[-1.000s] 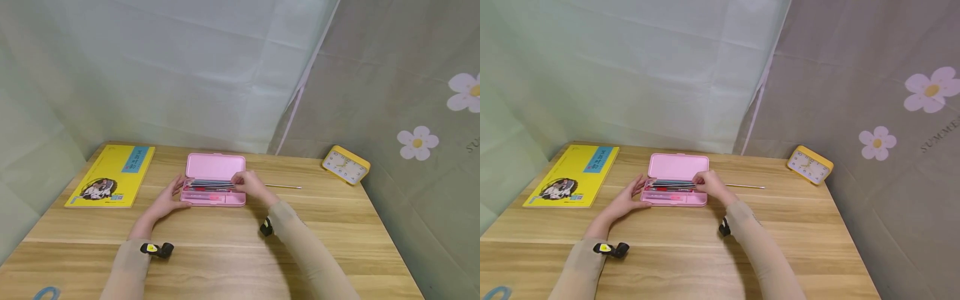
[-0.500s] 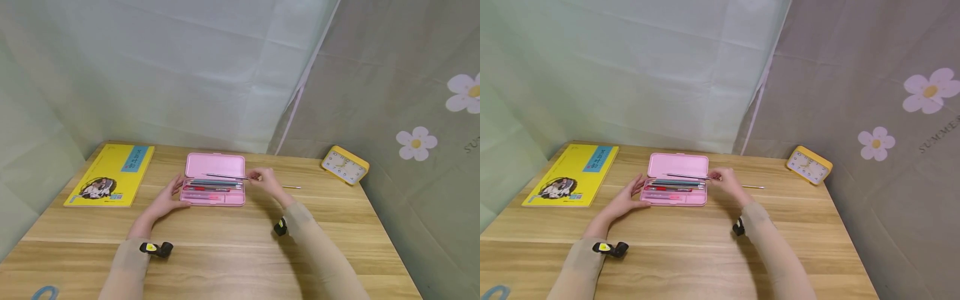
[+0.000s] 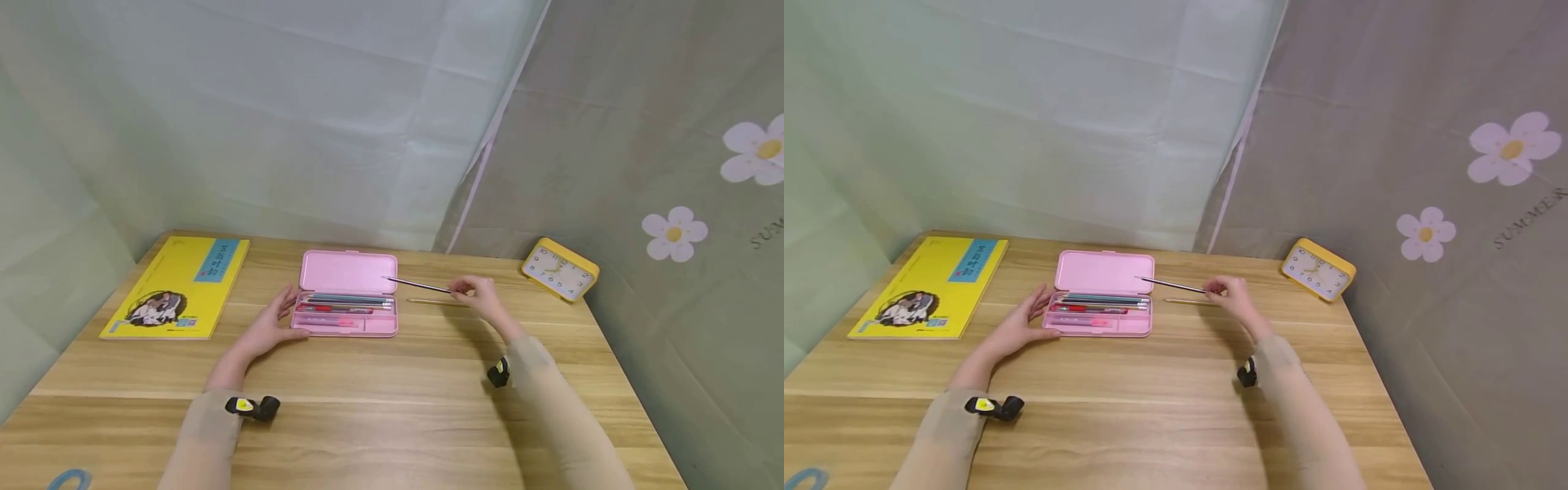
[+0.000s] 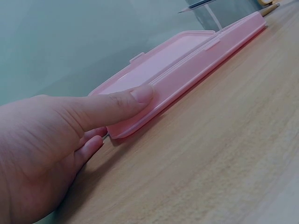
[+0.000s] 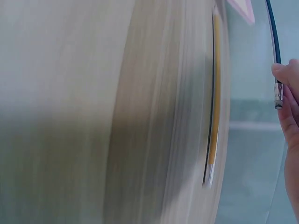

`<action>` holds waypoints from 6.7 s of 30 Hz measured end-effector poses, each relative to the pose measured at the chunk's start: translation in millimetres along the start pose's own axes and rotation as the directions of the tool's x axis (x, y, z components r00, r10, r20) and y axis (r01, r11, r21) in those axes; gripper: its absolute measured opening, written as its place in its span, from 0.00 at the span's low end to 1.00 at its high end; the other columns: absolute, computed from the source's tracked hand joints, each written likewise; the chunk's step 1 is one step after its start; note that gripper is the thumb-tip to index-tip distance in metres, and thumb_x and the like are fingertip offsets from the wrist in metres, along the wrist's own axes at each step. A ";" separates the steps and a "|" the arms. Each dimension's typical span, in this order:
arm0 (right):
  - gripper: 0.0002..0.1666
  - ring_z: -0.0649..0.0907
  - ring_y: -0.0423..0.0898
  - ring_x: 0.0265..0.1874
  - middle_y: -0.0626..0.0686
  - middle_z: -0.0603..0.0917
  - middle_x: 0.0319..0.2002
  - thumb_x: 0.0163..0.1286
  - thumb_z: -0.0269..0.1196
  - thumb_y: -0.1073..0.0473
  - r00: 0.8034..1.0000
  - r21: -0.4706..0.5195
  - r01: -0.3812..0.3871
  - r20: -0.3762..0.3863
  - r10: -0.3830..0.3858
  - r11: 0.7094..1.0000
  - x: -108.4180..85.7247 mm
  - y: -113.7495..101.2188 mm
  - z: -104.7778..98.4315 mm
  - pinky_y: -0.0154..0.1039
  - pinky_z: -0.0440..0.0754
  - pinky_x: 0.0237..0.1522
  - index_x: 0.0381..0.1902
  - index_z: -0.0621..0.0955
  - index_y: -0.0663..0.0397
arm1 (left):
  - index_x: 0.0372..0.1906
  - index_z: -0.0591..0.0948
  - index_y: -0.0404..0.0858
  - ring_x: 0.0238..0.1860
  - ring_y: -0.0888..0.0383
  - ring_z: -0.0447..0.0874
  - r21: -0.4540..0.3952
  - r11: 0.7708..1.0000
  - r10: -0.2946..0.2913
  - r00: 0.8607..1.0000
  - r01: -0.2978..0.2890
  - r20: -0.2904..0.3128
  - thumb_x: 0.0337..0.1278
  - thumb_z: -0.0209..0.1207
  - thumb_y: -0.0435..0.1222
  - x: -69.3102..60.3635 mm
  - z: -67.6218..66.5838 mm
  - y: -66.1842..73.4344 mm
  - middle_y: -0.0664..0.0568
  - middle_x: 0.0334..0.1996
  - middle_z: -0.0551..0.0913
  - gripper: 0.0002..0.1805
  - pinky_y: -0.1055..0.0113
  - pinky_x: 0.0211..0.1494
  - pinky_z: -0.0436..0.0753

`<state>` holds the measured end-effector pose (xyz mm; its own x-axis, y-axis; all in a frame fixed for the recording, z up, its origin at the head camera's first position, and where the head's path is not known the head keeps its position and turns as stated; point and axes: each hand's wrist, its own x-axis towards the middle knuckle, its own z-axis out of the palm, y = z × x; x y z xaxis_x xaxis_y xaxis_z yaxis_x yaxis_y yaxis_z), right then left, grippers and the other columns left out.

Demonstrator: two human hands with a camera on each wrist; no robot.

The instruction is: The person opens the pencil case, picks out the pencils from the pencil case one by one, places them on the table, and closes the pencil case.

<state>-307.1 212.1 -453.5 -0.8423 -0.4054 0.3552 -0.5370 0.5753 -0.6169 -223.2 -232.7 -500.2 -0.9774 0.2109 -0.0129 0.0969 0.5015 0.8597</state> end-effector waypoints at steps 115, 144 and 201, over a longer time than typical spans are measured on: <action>0.08 0.86 0.50 0.34 0.60 0.88 0.34 0.59 0.67 0.71 0.968 0.043 0.062 0.240 -0.071 0.997 59.1 -62.5 54.2 0.36 0.86 0.41 0.38 0.85 0.67 | 0.77 0.40 0.32 0.71 0.30 0.58 -0.005 1.000 0.012 1.000 -0.012 -0.012 0.50 0.72 0.44 1.1 1.4 -7.0 0.33 0.75 0.53 0.62 0.37 0.74 0.58; 0.13 0.87 0.47 0.40 0.55 0.89 0.39 0.56 0.73 0.66 0.922 -0.052 0.020 0.387 0.002 0.998 60.8 -75.4 99.0 0.32 0.85 0.46 0.40 0.86 0.60 | 0.78 0.40 0.34 0.72 0.31 0.57 0.005 1.000 -0.008 1.000 0.008 -0.011 0.50 0.71 0.48 1.8 0.0 -4.8 0.34 0.76 0.53 0.63 0.38 0.74 0.58; 0.11 0.88 0.47 0.40 0.56 0.90 0.39 0.58 0.70 0.69 0.916 -0.157 0.086 0.401 -0.016 0.984 62.2 -79.8 107.6 0.33 0.86 0.46 0.40 0.87 0.61 | 0.78 0.41 0.33 0.71 0.30 0.58 -0.019 1.000 0.004 1.000 -0.004 -0.009 0.50 0.72 0.44 1.8 1.3 -6.4 0.34 0.76 0.53 0.62 0.39 0.75 0.58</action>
<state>-311.7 64.4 -457.7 -0.7446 -0.6654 0.0536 -0.6079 0.6427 -0.4662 -225.3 -234.3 -506.4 -0.9787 0.2052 -0.0050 0.0972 0.4848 0.8692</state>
